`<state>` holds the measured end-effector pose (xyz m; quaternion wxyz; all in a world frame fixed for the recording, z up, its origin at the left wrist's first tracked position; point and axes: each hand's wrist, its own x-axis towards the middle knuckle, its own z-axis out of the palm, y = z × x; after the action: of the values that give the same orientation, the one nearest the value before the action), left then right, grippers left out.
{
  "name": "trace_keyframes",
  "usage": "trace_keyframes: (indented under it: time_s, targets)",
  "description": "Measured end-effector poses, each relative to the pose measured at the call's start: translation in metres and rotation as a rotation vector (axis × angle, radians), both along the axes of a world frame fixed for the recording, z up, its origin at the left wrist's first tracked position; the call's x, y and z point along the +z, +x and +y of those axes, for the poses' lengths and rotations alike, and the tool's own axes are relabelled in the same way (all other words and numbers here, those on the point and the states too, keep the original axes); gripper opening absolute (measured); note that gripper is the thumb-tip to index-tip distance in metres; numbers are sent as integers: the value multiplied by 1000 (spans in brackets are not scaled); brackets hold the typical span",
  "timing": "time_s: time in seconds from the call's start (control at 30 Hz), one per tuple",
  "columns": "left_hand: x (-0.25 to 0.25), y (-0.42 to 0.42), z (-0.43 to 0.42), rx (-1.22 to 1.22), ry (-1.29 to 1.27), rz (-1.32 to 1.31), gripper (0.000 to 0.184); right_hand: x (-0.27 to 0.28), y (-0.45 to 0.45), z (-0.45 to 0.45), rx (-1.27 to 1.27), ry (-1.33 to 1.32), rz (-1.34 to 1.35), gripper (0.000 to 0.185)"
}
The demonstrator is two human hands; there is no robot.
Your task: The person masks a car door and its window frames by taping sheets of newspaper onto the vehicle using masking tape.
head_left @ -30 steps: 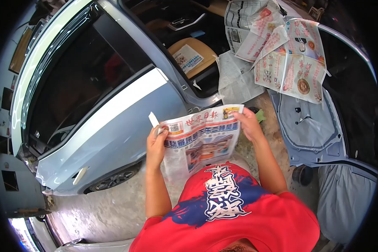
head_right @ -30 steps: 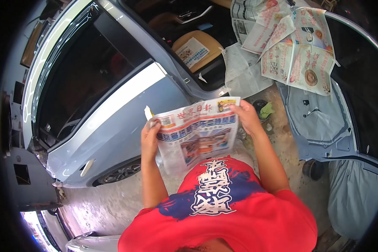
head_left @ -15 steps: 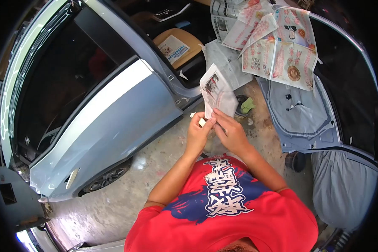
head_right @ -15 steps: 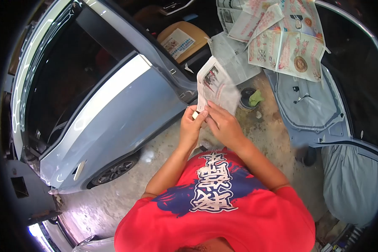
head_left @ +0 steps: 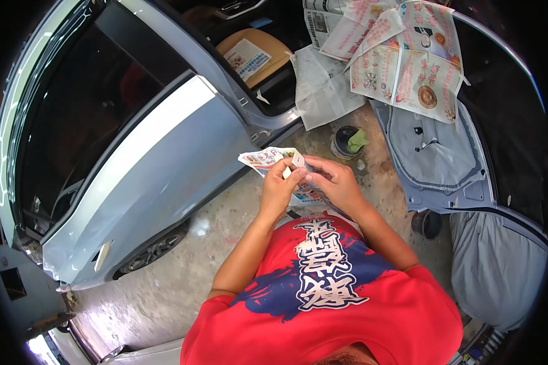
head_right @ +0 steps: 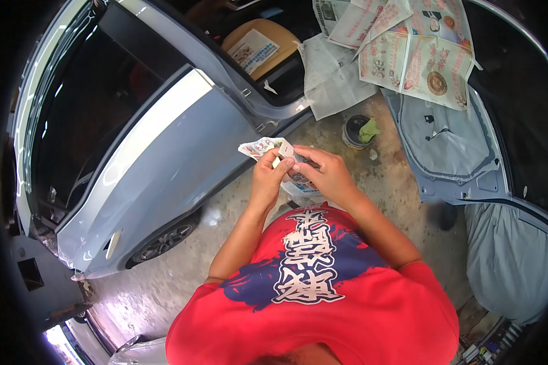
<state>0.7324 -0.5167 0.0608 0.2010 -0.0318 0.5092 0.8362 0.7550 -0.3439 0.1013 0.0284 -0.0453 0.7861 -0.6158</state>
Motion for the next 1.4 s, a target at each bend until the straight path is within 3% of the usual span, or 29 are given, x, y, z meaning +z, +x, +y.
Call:
trace_keyframes:
  time_s: [0.2, 0.3, 0.4, 0.5, 0.6, 0.67, 0.7, 0.8, 0.9, 1.0, 1.1, 1.13, 1.2, 1.3, 1.4]
  targets:
    - [-1, -1, -5, 56, 7, 3, 14, -2, -8, -6, 4, 15, -6, 29]
    - [-1, -4, -6, 26, -51, -46, 19, -2, -11, -8, -47, 161, -111, 26]
    - [-16, -7, -13, -65, -177, -148, 33, -13, -9, -17, 56, 180, 138, 27]
    - [-31, -10, -12, -1, -290, -134, 36, -38, -7, -32, -122, -78, 0, 31]
    - [-18, -4, -16, -13, -461, 96, 37, -71, -18, -3, 76, -244, -342, 33]
    - [-17, 0, -20, -24, -516, 206, 36, -84, -24, 19, -81, -200, -345, 34]
    - [-25, 4, -22, 22, -395, 99, 38, -89, -29, 33, -162, -179, -343, 34]
    - [-64, 19, -32, 116, -78, -192, 46, -63, -48, 84, -403, -107, -21, 31]
    - [-126, 29, -56, -15, -152, -399, 45, 0, -61, 102, -687, -44, 214, 28]
    - [-196, 46, -56, -116, -219, -618, 46, 46, -65, 96, -655, -104, 440, 27]
    - [-243, 53, -46, 26, -399, -561, 55, 84, -62, 78, -529, 239, 680, 21]
    - [-254, 47, -47, 85, -435, -392, 64, 88, -60, 82, -487, 216, 633, 21]
    - [-197, 15, -52, 134, -559, -122, 73, 89, -53, 89, -411, 196, 533, 21]
    - [-76, -28, -60, 225, -335, 271, 84, 97, -35, 99, -277, 90, 321, 25]
    - [2, -60, -70, 151, -127, 494, 83, 95, -27, 113, -184, -119, 191, 28]
